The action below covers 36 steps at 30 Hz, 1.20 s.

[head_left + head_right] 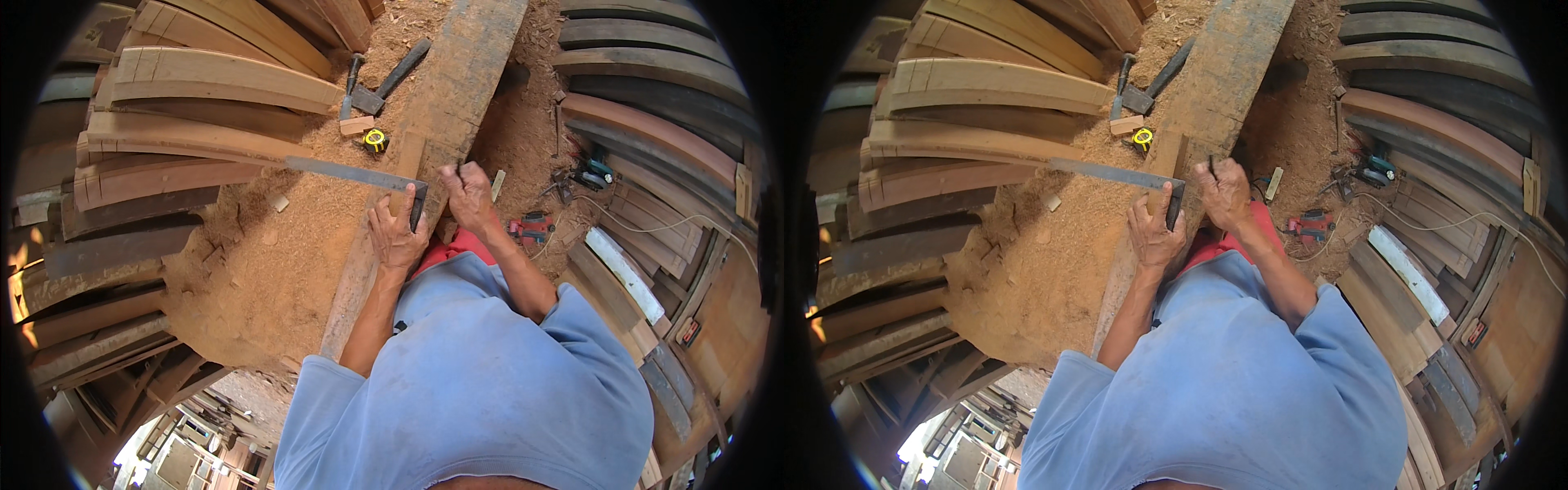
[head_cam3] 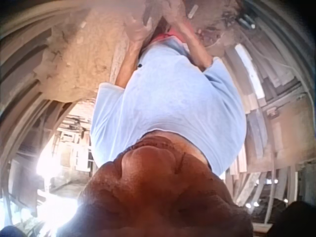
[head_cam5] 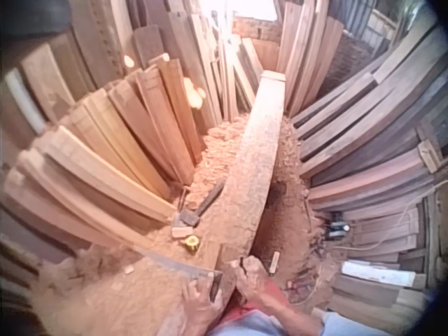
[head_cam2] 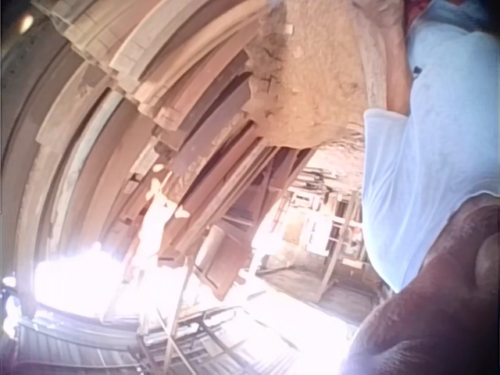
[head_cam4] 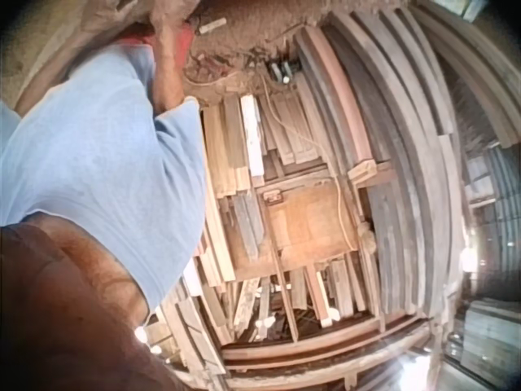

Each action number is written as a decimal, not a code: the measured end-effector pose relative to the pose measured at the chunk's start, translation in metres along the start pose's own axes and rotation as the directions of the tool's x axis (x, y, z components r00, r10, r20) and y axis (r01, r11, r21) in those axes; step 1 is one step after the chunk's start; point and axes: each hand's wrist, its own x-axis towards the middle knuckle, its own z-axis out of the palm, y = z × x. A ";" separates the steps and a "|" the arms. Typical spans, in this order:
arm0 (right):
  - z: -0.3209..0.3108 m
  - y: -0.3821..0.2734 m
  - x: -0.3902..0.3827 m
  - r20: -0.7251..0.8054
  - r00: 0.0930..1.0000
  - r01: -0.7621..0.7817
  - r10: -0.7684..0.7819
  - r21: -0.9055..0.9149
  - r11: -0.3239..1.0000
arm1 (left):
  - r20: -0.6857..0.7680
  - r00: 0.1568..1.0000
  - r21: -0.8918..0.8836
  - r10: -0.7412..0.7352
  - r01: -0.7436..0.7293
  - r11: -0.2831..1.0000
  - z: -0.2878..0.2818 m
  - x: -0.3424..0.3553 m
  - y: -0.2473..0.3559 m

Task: The person uses a chisel and mallet to carve a wooden plank, then smooths it with an electric sander. They measure and mark the plank with a tape measure and square, preparing it for further processing.

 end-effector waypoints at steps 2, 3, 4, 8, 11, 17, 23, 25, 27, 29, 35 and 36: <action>-0.018 -0.037 0.005 -0.033 0.999 -0.033 0.039 0.168 0.985 | 0.015 1.000 -0.002 -0.012 0.012 1.000 -0.002 0.000 0.001; -0.024 -0.043 0.007 0.021 0.999 -0.034 0.030 0.198 0.980 | 0.017 1.000 0.000 -0.015 0.015 1.000 -0.002 0.000 0.002; -0.028 -0.047 0.009 0.076 0.997 -0.037 0.020 0.227 0.973 | 0.019 1.000 0.001 -0.019 0.019 1.000 -0.002 -0.001 0.002; -0.020 -0.048 0.015 0.204 0.975 0.039 -0.086 0.227 0.973 | 0.012 1.000 0.028 -0.007 0.006 1.000 -0.001 -0.001 0.003; -0.013 -0.052 0.026 0.320 0.910 0.249 -0.263 0.086 0.965 | -0.001 1.000 0.015 -0.005 0.005 1.000 0.003 -0.001 -0.001; -0.029 -0.060 0.038 0.444 0.853 0.332 -0.274 -0.057 0.941 | 0.004 1.000 -0.005 -0.014 0.014 1.000 0.001 0.002 -0.001; -0.017 -0.057 0.033 0.401 0.853 0.349 -0.333 0.035 0.936 | 0.009 1.000 -0.027 -0.020 0.020 0.999 0.000 0.002 0.001; -0.017 -0.057 0.034 0.429 0.849 0.354 -0.307 -0.032 0.935 | 0.024 0.999 -0.025 -0.025 0.025 0.999 0.000 0.002 0.000; -0.029 -0.064 0.037 0.479 0.848 0.345 -0.227 -0.174 0.922 | 0.008 1.000 -0.045 -0.027 0.027 0.999 0.002 0.002 -0.001; -0.038 -0.074 0.040 0.502 0.852 0.275 -0.145 -0.195 0.942 | -0.001 1.000 -0.050 -0.029 0.029 0.998 0.003 0.001 -0.002; -0.007 -0.056 0.039 0.427 0.868 0.261 -0.255 0.046 0.964 | 0.025 0.999 -0.044 -0.038 0.039 0.998 0.003 0.001 -0.003; -0.004 -0.054 0.040 0.445 0.853 0.274 -0.273 0.064 0.960 | 0.025 0.999 -0.038 -0.044 0.045 0.998 0.003 0.001 -0.002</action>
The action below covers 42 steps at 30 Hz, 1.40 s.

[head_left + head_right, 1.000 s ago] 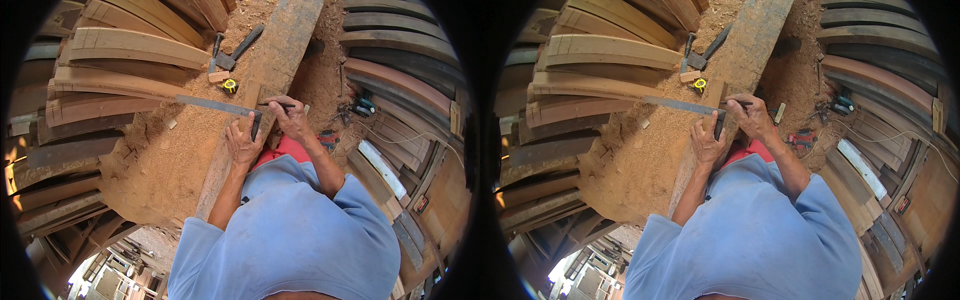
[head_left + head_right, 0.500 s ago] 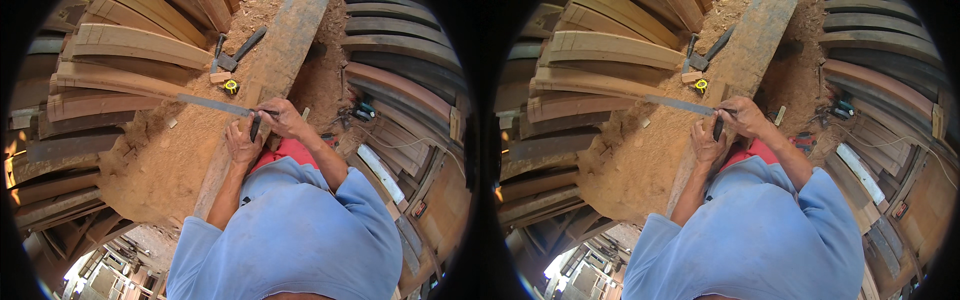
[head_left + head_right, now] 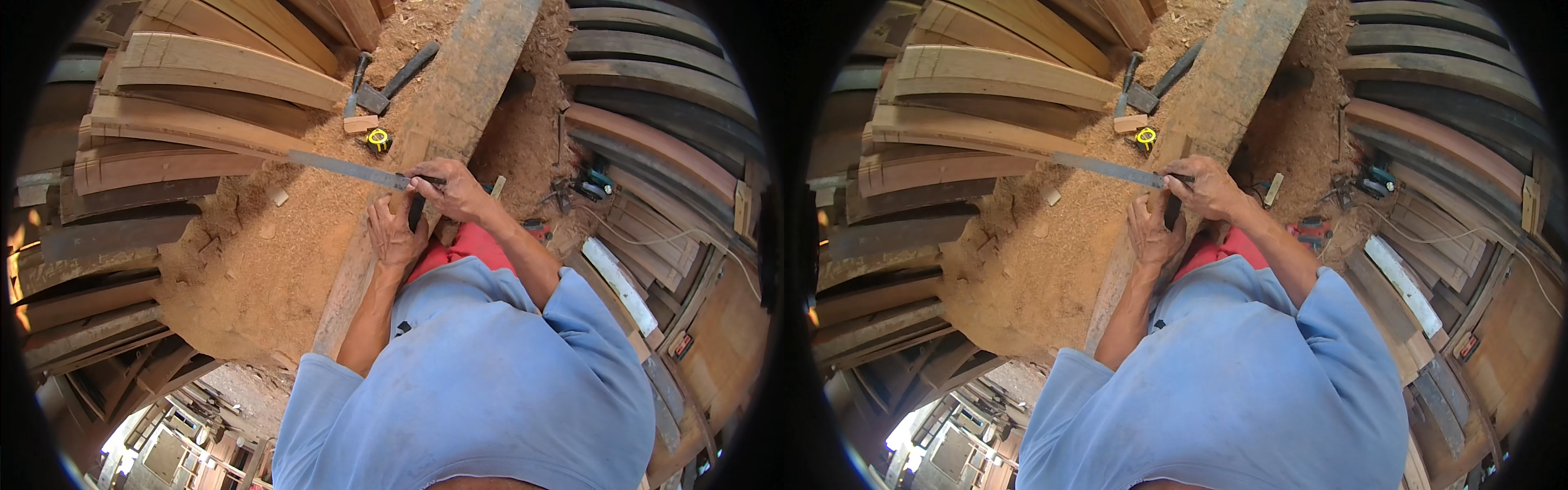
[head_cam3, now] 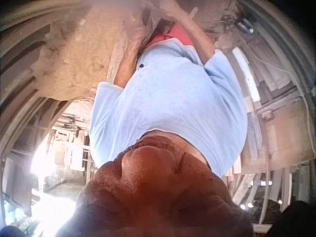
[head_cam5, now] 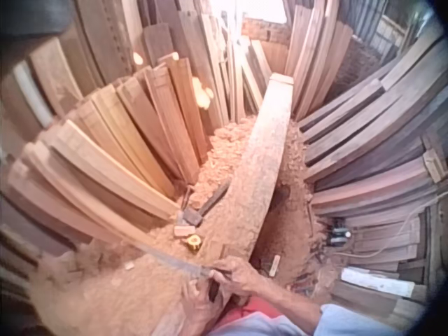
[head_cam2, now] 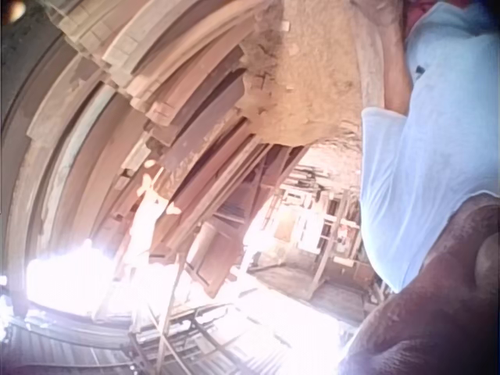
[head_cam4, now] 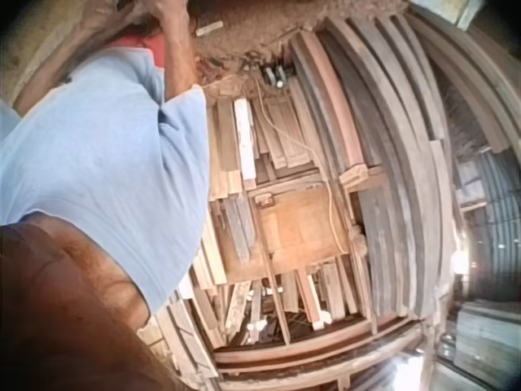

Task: The person uses a chisel and mallet to carve a wooden plank, then smooths it with an electric sander. They measure and mark the plank with a tape measure and square, preparing it for further processing.

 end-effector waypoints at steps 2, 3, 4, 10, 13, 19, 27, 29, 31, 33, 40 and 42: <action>-0.010 -0.005 -0.001 0.038 0.999 0.009 -0.003 -0.135 0.991 | -0.009 1.000 -0.002 -0.005 0.005 1.000 -0.001 -0.001 0.000; -0.017 -0.012 -0.002 0.055 0.998 0.012 -0.001 -0.203 0.979 | -0.018 1.000 -0.012 0.004 -0.004 1.000 -0.002 0.001 0.001; -0.021 -0.017 -0.003 0.077 0.997 -0.006 0.025 -0.239 0.971 | -0.026 1.000 -0.022 0.012 -0.013 1.000 -0.003 0.001 0.001; -0.021 -0.005 -0.017 0.120 0.939 -0.238 0.321 -0.446 0.863 | -0.052 0.999 0.017 0.009 -0.008 1.000 -0.004 0.002 0.006; 0.016 0.001 -0.027 0.060 0.919 -0.325 0.389 -0.441 0.836 | -0.058 0.998 -0.002 0.023 -0.024 1.000 -0.002 0.002 0.004; 0.086 0.021 -0.065 -0.055 0.885 -0.457 0.462 0.077 0.886 | -0.058 0.996 -0.105 0.067 -0.072 0.992 -0.010 -0.019 -0.003; 0.060 0.020 -0.055 0.007 0.920 -0.392 0.392 0.046 0.919 | -0.067 0.995 -0.108 0.072 -0.079 0.991 -0.013 -0.017 -0.001; 0.051 0.023 -0.049 -0.045 0.925 -0.374 0.377 0.057 0.926 | -0.061 0.997 -0.114 0.040 -0.047 0.992 -0.008 -0.020 -0.005; 0.042 0.028 -0.040 -0.097 0.929 -0.354 0.356 0.042 0.934 | -0.053 0.998 -0.095 0.030 -0.035 0.995 -0.004 -0.022 -0.010; 0.030 0.036 -0.028 -0.155 0.930 -0.336 0.332 0.003 0.942 | -0.044 0.999 -0.084 0.019 -0.023 0.996 -0.004 -0.021 -0.010; -0.019 0.054 0.023 -0.300 0.911 -0.285 0.283 0.038 0.958 | 0.001 0.998 -0.057 -0.056 0.056 0.997 -0.013 -0.019 -0.002; -0.026 0.049 0.024 -0.274 0.924 -0.267 0.267 0.038 0.963 | 0.009 0.997 -0.084 -0.078 0.079 0.993 -0.012 -0.021 -0.003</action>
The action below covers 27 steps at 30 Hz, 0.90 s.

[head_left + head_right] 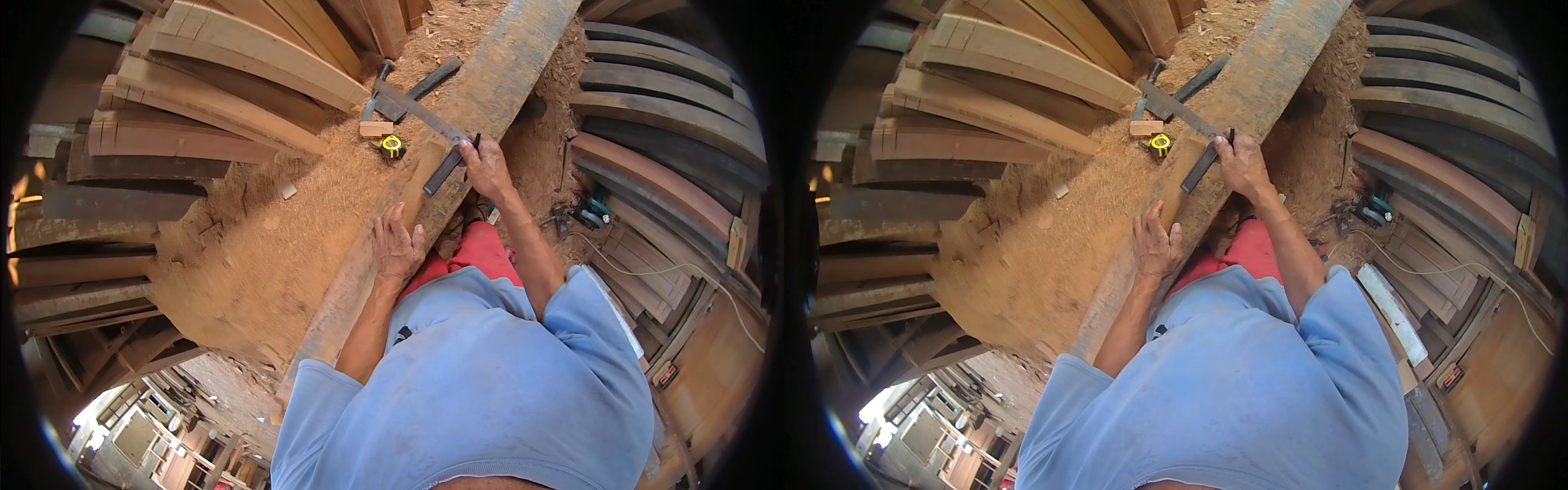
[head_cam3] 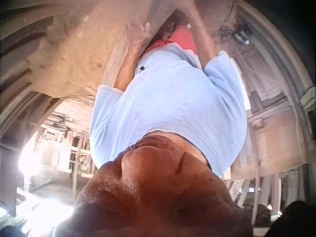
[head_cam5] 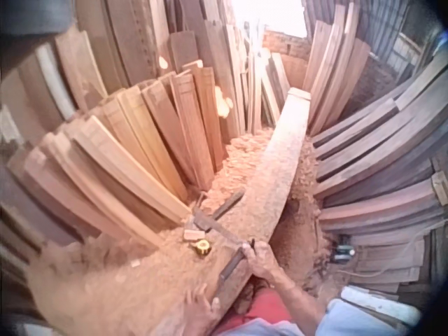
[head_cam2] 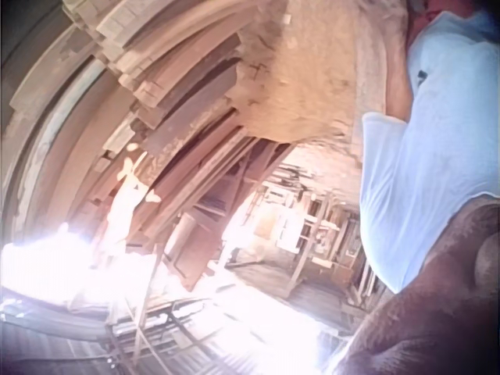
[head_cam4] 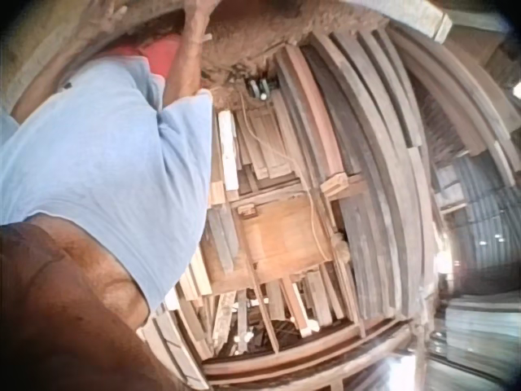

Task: The person uses a chisel and mallet to carve a wooden plank, then smooths it with an electric sander. They measure and mark the plank with a tape measure and square, preparing it for further processing.

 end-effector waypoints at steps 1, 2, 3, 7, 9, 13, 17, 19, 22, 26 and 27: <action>-0.005 -0.004 0.002 0.012 1.000 0.009 -0.009 0.003 1.000 | 0.001 1.000 -0.012 -0.006 0.006 1.000 0.001 0.000 -0.001; -0.011 -0.016 -0.002 0.033 0.999 -0.012 0.013 -0.021 1.000 | 0.003 1.000 -0.026 -0.012 0.012 1.000 0.001 0.000 -0.002; -0.014 -0.012 -0.007 0.106 0.994 -0.019 0.021 -0.024 1.000 | -0.003 1.000 -0.031 -0.017 0.017 0.999 0.001 0.000 -0.001; -0.017 -0.013 -0.040 0.348 0.934 -0.104 0.082 0.045 0.994 | -0.028 0.999 -0.089 -0.023 0.020 0.996 0.001 -0.002 -0.004; -0.004 0.005 -0.061 0.402 0.912 -0.104 0.081 0.036 0.994 | -0.054 0.998 -0.128 -0.013 0.006 0.992 0.001 -0.002 -0.003; 0.027 0.011 -0.084 0.454 0.871 -0.262 0.185 0.111 0.959 | -0.047 0.999 -0.156 0.011 -0.019 0.988 -0.011 0.009 0.008; 0.048 0.016 -0.081 0.391 0.904 -0.214 0.173 0.063 0.975 | 0.018 1.000 -0.088 0.015 -0.013 0.996 -0.017 0.015 0.015; 0.048 0.004 -0.074 0.390 0.908 -0.174 0.152 0.021 0.985 | -0.016 1.000 -0.043 0.023 -0.024 0.999 -0.006 0.012 0.007; 0.040 0.001 -0.069 0.462 0.857 -0.253 0.229 -0.009 0.967 | -0.036 0.999 -0.047 0.005 -0.007 0.999 0.000 0.013 0.006; 0.015 0.000 -0.060 0.291 0.955 0.146 -0.056 -0.297 0.944 | -0.042 0.998 -0.083 -0.041 0.037 0.996 -0.005 0.015 0.012; 0.007 -0.011 -0.053 0.268 0.963 0.122 -0.033 -0.324 0.938 | -0.041 0.998 -0.073 -0.050 0.047 0.996 -0.005 0.016 0.012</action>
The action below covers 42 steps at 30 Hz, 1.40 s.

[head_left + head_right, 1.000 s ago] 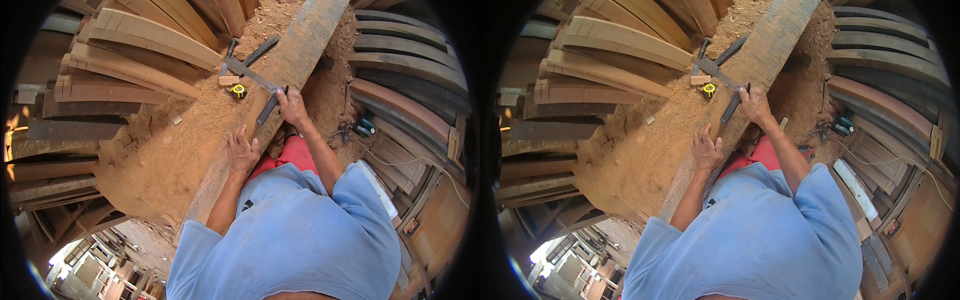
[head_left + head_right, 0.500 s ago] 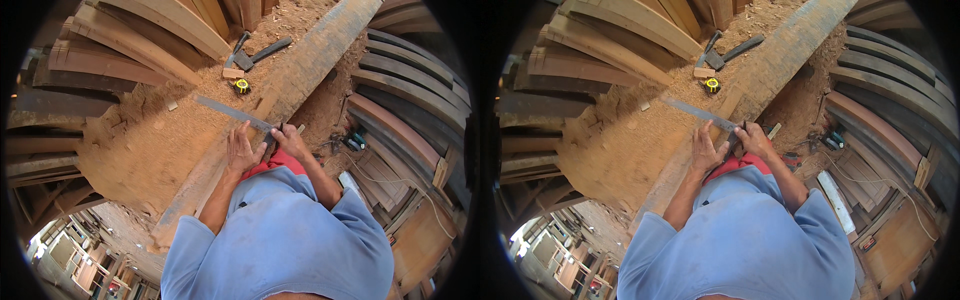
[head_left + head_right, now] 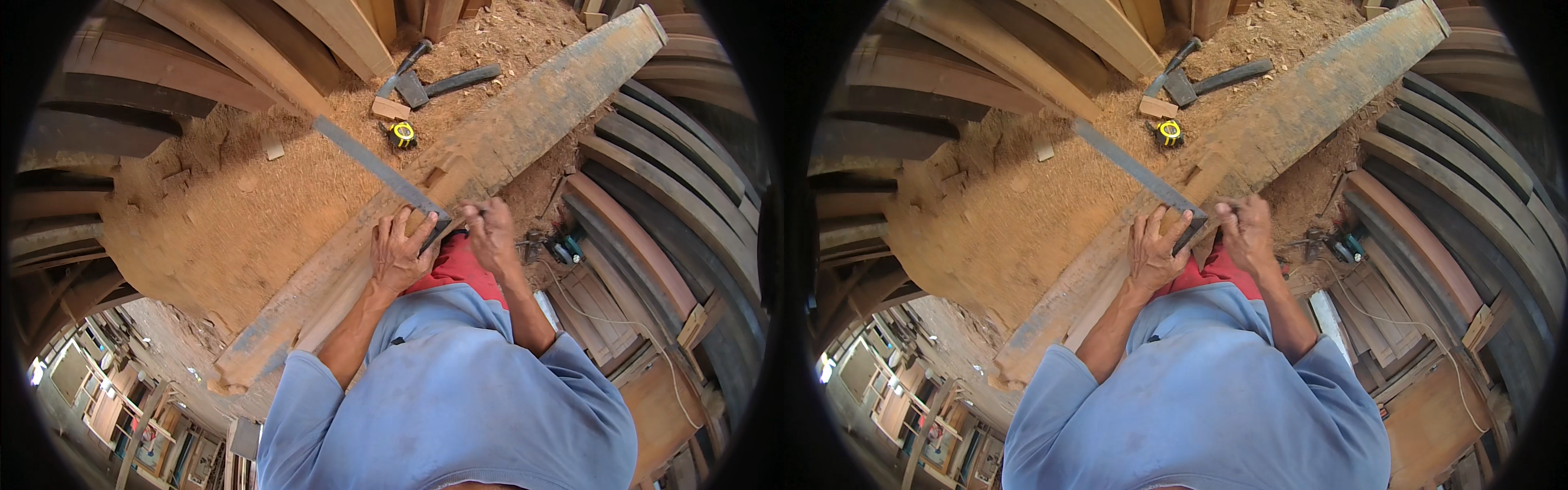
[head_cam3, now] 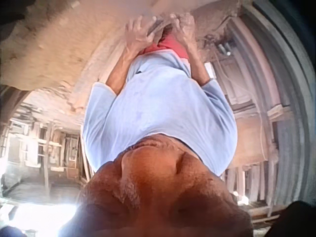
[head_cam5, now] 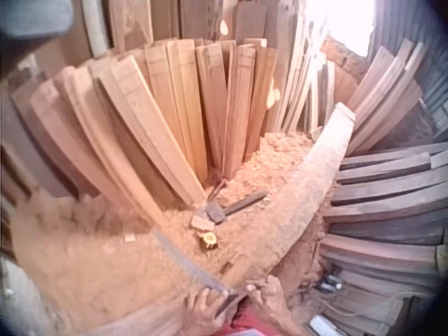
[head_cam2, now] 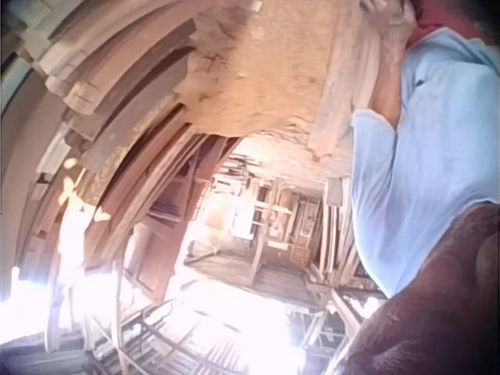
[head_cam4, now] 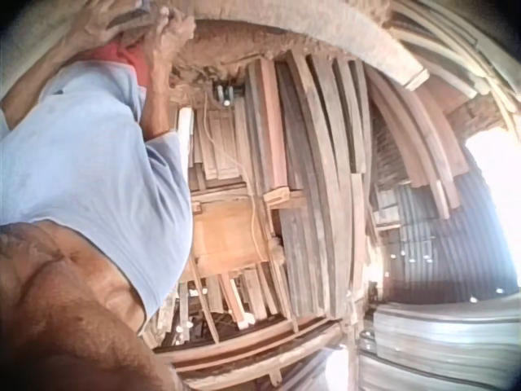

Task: The person uses a chisel and mallet to carve a wooden plank, then smooths it with an electric sander. They measure and mark the plank with a tape measure and square, preparing it for further processing.

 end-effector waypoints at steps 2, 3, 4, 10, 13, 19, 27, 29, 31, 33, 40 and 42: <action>-0.032 -0.022 0.009 -0.039 0.997 -0.065 0.063 -0.042 0.997 | 0.005 1.000 0.019 -0.012 0.012 1.000 -0.001 0.001 0.001; -0.040 -0.028 0.011 -0.044 0.993 -0.108 0.112 0.085 0.991 | 0.022 1.000 0.022 -0.022 0.022 1.000 -0.003 0.002 0.001; -0.047 -0.033 0.012 -0.042 0.986 -0.149 0.161 0.210 0.966 | 0.040 0.999 0.025 -0.033 0.032 0.999 -0.004 0.003 0.001; -0.053 -0.056 0.016 0.001 1.000 0.006 -0.007 0.317 0.948 | 0.053 0.998 0.056 -0.033 0.030 0.998 -0.005 0.006 0.002; -0.047 -0.057 0.015 0.013 0.999 0.040 -0.045 0.278 0.960 | 0.053 0.998 0.050 -0.035 0.033 0.998 -0.004 0.005 0.002; -0.044 -0.059 0.017 0.037 0.998 0.035 -0.046 0.240 0.970 | 0.050 0.998 0.053 -0.030 0.027 0.998 -0.005 0.006 0.002; -0.036 -0.058 0.021 0.067 0.988 0.125 -0.143 0.216 0.968 | 0.046 0.999 0.068 -0.027 0.023 0.997 -0.003 0.006 0.002; -0.035 -0.060 0.026 0.098 0.960 0.241 -0.261 0.176 0.954 | 0.053 0.998 0.063 -0.035 0.032 0.997 -0.005 0.007 0.004; -0.038 -0.061 0.024 0.127 0.962 0.223 -0.242 0.145 0.964 | 0.058 0.998 0.052 -0.034 0.031 0.998 -0.005 0.006 0.004; -0.043 -0.062 0.022 0.145 0.959 0.230 -0.243 0.101 0.968 | 0.057 0.998 0.045 -0.034 0.031 0.999 -0.004 0.006 0.003; -0.066 -0.068 0.026 0.181 0.970 0.164 -0.164 0.017 0.986 | 0.057 0.997 0.052 -0.045 0.042 0.998 0.000 0.004 0.003; -0.065 -0.085 0.032 0.158 0.987 0.030 -0.043 0.086 0.996 | 0.055 0.998 0.038 -0.037 0.035 0.999 -0.001 -0.001 0.000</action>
